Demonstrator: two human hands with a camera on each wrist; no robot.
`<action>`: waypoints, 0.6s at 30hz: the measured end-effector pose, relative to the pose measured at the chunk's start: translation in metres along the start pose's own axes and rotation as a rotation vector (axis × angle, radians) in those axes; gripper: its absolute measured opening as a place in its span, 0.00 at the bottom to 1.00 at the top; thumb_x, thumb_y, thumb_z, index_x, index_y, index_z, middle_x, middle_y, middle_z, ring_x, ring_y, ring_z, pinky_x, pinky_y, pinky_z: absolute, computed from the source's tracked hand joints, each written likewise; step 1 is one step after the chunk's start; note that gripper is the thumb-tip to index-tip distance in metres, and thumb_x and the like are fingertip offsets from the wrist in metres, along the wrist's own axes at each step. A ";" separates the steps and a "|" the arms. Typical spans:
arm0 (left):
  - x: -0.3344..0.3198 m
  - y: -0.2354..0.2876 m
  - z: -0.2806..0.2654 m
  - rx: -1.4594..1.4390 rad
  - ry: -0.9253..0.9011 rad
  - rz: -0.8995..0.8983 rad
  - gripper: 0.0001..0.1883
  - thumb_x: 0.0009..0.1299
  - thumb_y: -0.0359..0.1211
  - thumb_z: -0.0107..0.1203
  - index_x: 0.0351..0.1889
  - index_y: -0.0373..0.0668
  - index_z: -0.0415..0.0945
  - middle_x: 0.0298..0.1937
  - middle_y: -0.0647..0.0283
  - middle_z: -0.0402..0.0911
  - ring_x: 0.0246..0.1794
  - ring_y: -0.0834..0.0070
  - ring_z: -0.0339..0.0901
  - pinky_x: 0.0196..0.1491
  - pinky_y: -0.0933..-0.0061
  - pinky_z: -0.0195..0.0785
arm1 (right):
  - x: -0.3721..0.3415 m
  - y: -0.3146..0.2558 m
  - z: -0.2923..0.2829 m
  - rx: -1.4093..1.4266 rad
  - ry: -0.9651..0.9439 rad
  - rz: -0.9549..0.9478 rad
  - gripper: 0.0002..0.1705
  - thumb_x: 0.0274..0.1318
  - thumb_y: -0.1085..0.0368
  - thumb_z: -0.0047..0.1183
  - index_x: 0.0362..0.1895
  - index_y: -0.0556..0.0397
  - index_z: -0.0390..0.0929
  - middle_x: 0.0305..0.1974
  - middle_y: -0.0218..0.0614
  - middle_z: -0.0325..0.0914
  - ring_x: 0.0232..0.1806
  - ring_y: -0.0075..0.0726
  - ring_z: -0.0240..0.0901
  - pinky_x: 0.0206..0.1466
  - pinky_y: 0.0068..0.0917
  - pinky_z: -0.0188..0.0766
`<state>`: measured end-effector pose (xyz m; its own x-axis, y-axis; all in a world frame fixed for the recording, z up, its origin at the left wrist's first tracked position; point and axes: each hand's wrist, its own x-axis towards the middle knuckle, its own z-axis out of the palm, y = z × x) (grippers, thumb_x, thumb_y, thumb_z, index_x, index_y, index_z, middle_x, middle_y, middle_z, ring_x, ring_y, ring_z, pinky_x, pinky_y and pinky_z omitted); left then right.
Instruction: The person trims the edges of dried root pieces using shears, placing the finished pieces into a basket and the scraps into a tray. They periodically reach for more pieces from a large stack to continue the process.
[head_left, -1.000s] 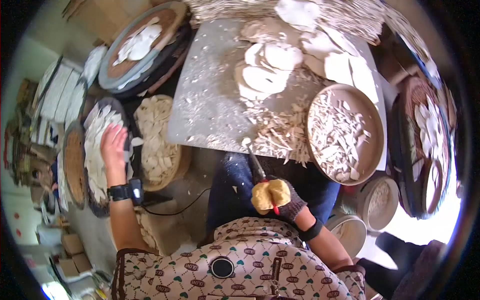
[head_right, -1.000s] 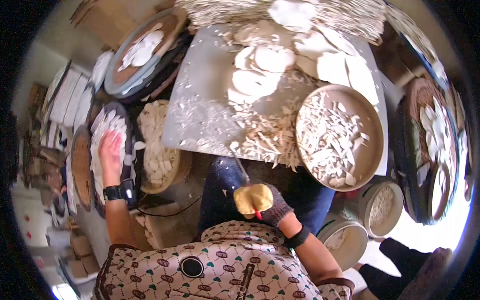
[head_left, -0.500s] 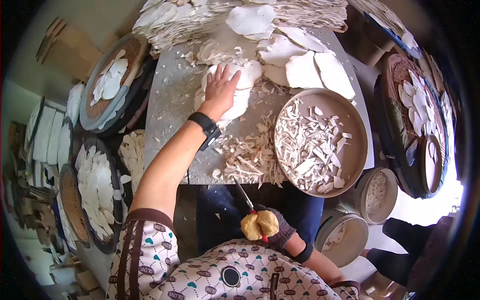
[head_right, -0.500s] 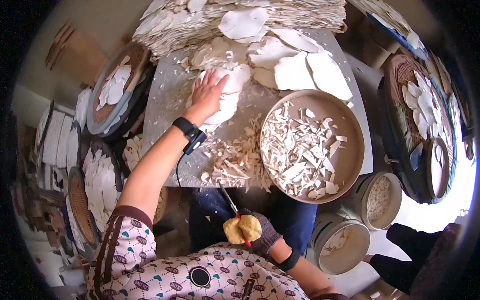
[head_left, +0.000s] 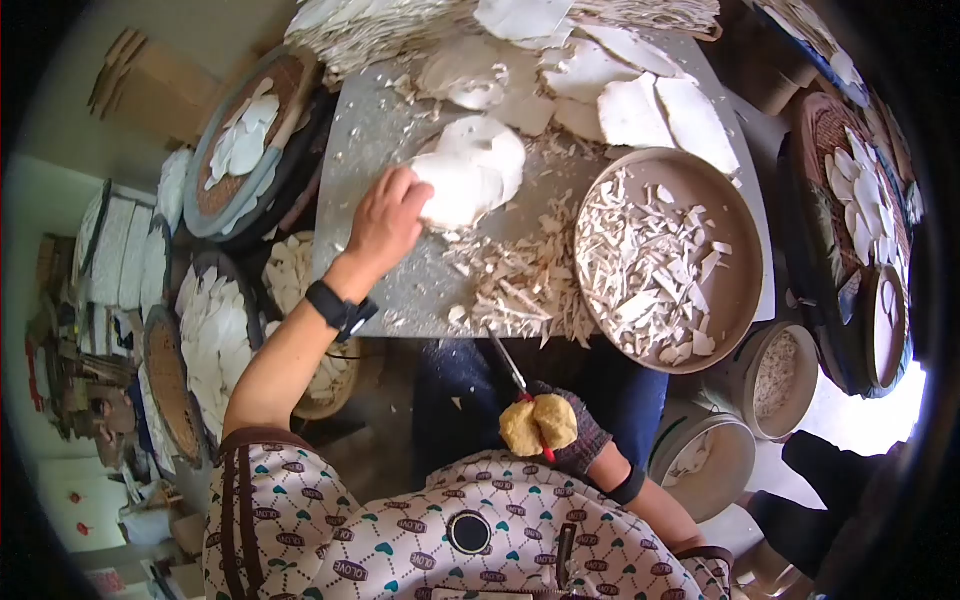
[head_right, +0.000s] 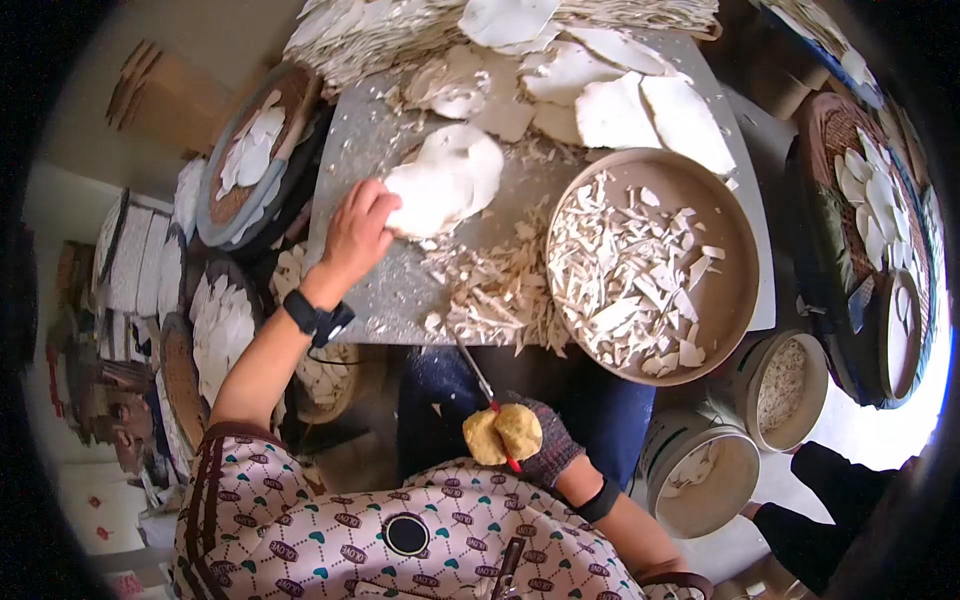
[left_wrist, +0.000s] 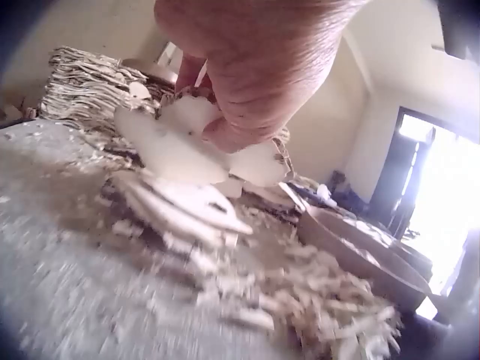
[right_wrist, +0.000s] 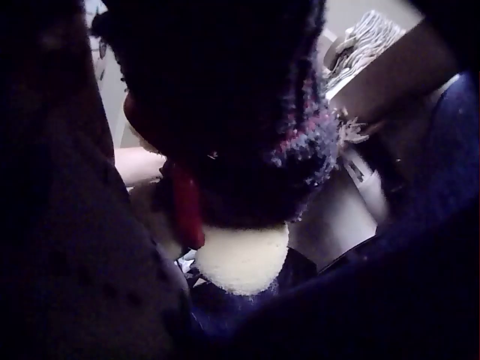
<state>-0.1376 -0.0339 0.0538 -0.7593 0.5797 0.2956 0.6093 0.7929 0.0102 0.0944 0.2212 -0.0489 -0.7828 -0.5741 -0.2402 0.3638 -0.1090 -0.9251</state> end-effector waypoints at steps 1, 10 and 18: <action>-0.021 0.003 -0.002 -0.009 -0.045 -0.004 0.18 0.44 0.22 0.56 0.34 0.43 0.68 0.42 0.58 0.67 0.46 0.58 0.66 0.47 0.64 0.63 | 0.001 -0.001 0.001 -0.002 -0.002 0.004 0.08 0.59 0.68 0.42 0.39 0.60 0.69 0.38 0.39 0.74 0.42 0.37 0.73 0.49 0.34 0.71; -0.088 0.027 0.011 -0.295 -0.034 -0.227 0.25 0.49 0.31 0.64 0.46 0.41 0.68 0.53 0.57 0.68 0.50 0.58 0.69 0.51 0.66 0.65 | 0.005 0.027 0.012 -0.110 -0.016 -0.008 0.20 0.42 0.64 0.56 0.42 0.54 0.69 0.36 0.39 0.74 0.39 0.40 0.73 0.46 0.30 0.70; -0.116 -0.004 0.001 -0.768 0.516 -0.786 0.08 0.68 0.32 0.47 0.34 0.35 0.71 0.28 0.65 0.76 0.24 0.84 0.72 0.29 0.81 0.68 | 0.005 -0.009 0.021 -0.263 -0.049 -0.009 0.26 0.34 0.62 0.63 0.42 0.53 0.70 0.34 0.42 0.74 0.37 0.45 0.73 0.43 0.30 0.70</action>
<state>-0.0522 -0.1035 0.0182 -0.9091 -0.2912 0.2977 0.1326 0.4752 0.8698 0.0981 0.2021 -0.0351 -0.7579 -0.6132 -0.2226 0.2080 0.0963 -0.9734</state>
